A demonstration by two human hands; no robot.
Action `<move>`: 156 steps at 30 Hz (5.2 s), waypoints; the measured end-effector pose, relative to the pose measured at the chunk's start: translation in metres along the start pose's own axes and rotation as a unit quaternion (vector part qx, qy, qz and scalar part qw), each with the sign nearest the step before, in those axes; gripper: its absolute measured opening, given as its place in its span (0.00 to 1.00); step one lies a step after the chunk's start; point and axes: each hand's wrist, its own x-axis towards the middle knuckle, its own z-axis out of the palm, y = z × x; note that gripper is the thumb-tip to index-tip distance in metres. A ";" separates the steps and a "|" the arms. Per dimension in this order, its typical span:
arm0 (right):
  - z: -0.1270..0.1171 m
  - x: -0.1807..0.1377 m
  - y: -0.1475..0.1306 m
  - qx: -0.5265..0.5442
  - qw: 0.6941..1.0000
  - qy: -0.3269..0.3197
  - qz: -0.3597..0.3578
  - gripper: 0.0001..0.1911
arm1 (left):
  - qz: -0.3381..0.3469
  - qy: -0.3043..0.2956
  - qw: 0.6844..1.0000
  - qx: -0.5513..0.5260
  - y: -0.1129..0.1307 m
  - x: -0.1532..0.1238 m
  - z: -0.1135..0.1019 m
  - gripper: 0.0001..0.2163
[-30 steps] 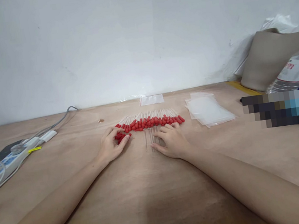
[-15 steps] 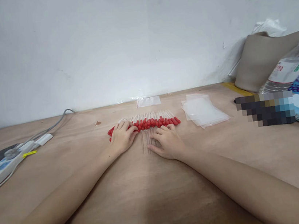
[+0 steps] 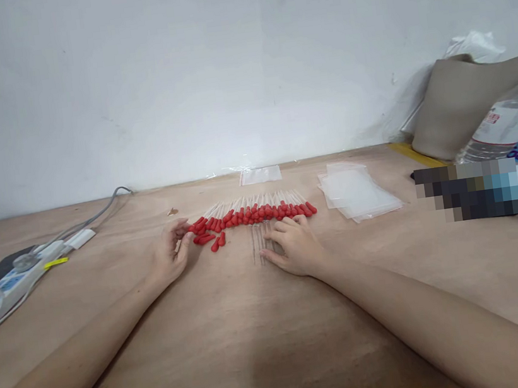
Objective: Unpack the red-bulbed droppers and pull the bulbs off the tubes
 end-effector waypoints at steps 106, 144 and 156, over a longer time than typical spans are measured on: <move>0.008 0.005 0.002 -0.033 0.987 0.150 0.055 0.11 | -0.173 -0.036 0.984 0.001 0.001 0.005 0.015 0.13; 0.003 0.005 -0.003 0.044 0.978 0.184 0.081 0.12 | -0.176 0.107 0.978 0.034 -0.008 0.010 0.012 0.11; -0.008 0.002 -0.010 0.010 0.995 0.063 -0.071 0.13 | 0.045 -0.172 0.982 -0.072 0.061 0.001 0.030 0.08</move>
